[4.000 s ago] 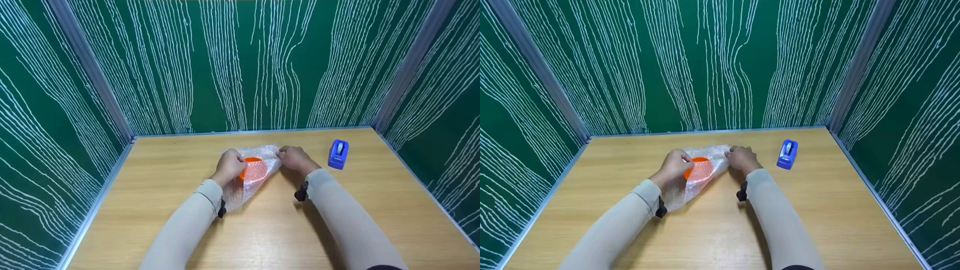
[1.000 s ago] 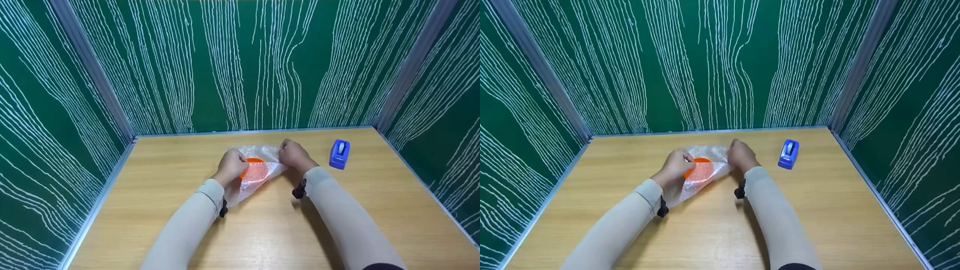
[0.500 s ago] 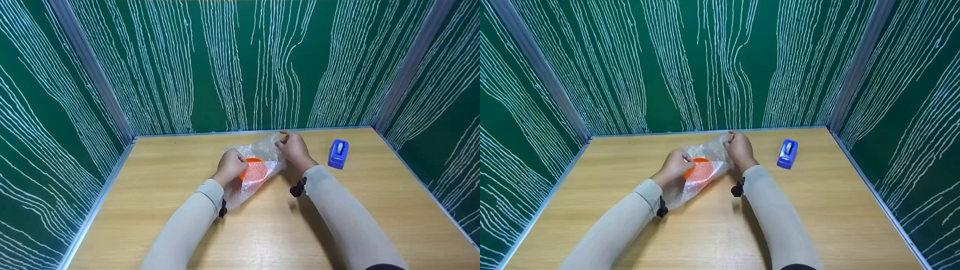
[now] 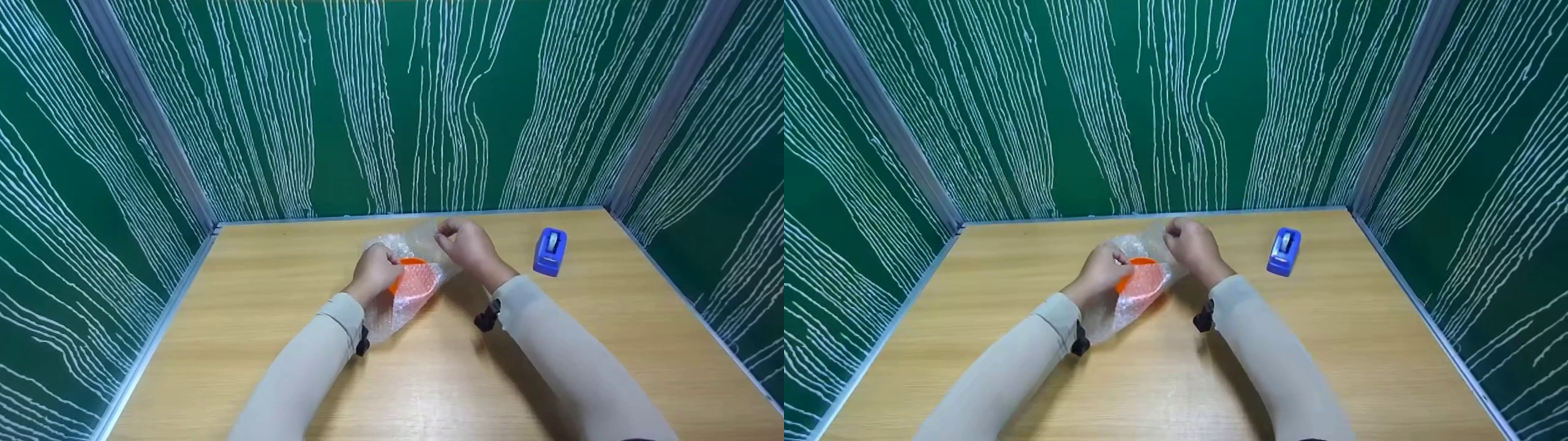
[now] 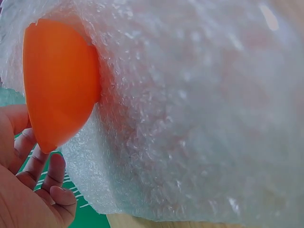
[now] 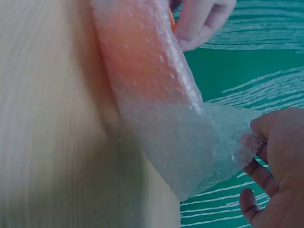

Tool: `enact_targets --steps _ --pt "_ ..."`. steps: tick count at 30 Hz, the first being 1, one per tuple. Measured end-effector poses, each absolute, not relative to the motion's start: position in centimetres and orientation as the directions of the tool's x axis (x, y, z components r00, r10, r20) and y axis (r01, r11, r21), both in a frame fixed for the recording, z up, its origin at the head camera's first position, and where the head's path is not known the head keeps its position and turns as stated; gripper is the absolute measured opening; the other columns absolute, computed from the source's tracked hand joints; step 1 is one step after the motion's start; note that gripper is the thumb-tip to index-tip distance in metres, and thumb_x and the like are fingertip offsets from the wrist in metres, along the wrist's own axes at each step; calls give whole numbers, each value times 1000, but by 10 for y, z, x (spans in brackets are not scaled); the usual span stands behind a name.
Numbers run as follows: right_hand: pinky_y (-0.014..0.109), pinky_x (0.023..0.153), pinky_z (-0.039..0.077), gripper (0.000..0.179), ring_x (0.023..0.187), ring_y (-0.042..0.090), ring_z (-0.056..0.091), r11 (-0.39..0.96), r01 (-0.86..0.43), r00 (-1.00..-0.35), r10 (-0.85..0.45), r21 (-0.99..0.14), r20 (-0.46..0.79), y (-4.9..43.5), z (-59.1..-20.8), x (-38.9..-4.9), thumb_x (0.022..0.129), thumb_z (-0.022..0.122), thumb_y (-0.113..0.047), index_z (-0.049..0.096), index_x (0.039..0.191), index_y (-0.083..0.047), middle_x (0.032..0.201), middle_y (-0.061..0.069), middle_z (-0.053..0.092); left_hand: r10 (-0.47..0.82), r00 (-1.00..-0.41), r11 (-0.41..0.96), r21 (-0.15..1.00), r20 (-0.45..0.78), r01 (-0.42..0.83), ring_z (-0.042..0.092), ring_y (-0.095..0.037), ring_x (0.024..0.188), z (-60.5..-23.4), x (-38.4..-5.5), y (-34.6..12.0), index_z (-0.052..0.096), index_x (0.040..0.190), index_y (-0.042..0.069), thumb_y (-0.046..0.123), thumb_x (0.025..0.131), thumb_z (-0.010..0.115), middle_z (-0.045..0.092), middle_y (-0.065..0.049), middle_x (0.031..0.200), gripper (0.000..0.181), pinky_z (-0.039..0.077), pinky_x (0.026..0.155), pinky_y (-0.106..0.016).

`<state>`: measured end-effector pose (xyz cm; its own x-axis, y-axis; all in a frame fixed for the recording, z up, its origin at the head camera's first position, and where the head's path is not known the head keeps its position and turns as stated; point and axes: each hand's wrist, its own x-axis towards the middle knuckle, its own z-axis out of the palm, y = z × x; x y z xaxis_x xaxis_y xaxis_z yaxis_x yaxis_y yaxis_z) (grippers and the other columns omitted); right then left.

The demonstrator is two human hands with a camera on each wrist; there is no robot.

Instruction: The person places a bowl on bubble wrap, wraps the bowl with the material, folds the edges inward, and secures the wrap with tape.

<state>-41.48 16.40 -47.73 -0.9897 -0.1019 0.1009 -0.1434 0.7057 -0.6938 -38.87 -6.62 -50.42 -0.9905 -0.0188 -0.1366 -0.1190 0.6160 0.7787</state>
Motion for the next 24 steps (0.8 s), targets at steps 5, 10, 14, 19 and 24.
enact_targets --steps 5,10,14,19,24 --pt "46 105 68 18 117 29 78 767 -310 -950 -234 -562 206 155 -480 -396 111 73 -23 80 126 -15 131 9 82 -6 -993 610 787 -115 -95 70 -25 99 -504 -387 -66 67 107 14 13 100 85 69 -8 108 19 70 94 -36" --pt "47 107 67 16 114 30 83 737 -584 -801 -456 -340 389 149 -488 -382 105 78 -9 85 119 -9 121 10 86 13 -997 619 784 -76 -51 67 -20 92 -506 -388 -67 69 94 15 10 100 82 67 -4 99 15 68 87 -32" --pt "47 106 67 17 115 32 84 672 -706 -680 -556 -222 478 146 -495 -375 101 80 1 86 116 -4 122 14 86 43 -999 634 773 -23 9 61 -19 82 -509 -391 -69 70 77 13 8 99 79 61 -2 86 25 57 71 -28" --pt "47 115 63 16 134 35 76 693 -641 -757 -498 -332 423 147 -497 -371 107 76 -6 80 122 -9 140 13 79 60 -996 586 810 -59 -12 66 -21 87 -522 -403 -71 73 81 14 11 100 81 66 -3 91 21 64 78 -29" --pt "49 116 63 46 136 33 71 711 -326 -944 -276 -623 179 153 -490 -378 110 75 -14 63 154 -18 151 9 70 34 -993 572 817 -112 -72 71 -22 91 -521 -402 -69 75 92 14 12 102 81 69 -7 100 12 68 88 -32"
